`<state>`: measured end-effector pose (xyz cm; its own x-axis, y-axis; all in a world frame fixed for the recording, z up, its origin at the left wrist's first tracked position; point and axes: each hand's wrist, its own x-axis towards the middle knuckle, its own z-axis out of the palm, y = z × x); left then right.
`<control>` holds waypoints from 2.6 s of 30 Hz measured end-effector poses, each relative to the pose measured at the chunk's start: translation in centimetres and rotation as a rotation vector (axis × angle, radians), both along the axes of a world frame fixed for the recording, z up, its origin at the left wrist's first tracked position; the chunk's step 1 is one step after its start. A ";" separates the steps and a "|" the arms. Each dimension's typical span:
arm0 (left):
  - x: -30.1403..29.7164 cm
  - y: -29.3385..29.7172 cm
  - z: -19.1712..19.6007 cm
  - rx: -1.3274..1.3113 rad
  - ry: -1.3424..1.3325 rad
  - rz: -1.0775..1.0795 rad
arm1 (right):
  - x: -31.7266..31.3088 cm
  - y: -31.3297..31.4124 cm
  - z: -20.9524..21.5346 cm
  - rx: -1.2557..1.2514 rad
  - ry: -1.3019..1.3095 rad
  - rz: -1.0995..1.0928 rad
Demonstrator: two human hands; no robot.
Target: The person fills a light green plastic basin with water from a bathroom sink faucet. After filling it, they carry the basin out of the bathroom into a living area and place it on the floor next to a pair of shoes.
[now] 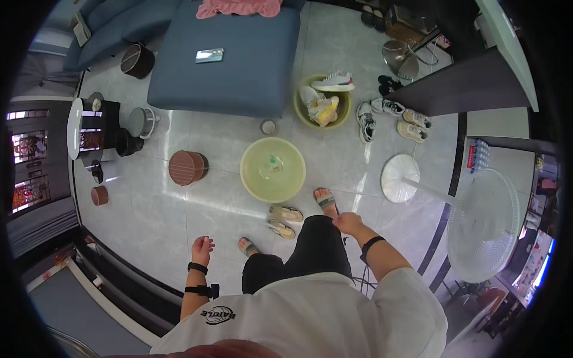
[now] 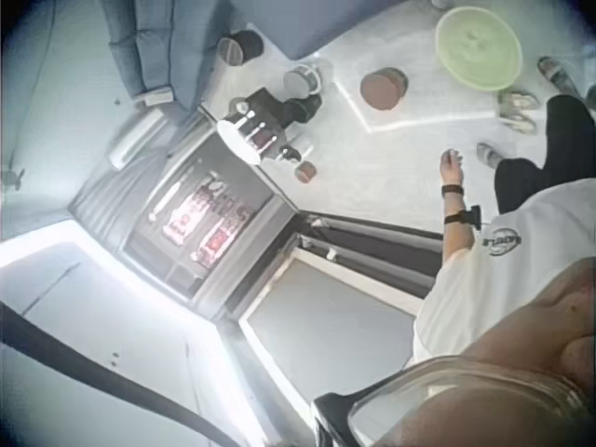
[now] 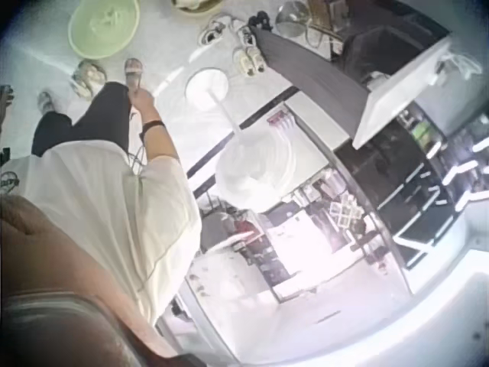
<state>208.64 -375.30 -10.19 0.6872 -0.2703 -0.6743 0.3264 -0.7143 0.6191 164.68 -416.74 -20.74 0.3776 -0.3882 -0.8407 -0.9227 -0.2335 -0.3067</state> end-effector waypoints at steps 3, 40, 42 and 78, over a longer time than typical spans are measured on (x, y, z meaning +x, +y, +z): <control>4.8 5.0 -1.4 -0.067 0.017 -0.162 | -1.9 7.3 3.0 -0.023 -0.033 0.075; 47.3 30.7 11.2 0.208 0.499 -1.084 | 42.5 36.9 16.0 0.467 -0.242 -0.094; 49.7 26.4 13.1 0.487 0.570 -0.933 | 44.8 35.0 18.1 0.165 -0.281 -0.023; 61.4 -32.8 13.2 1.356 1.113 -2.250 | 70.9 56.5 25.5 0.787 -0.985 -1.165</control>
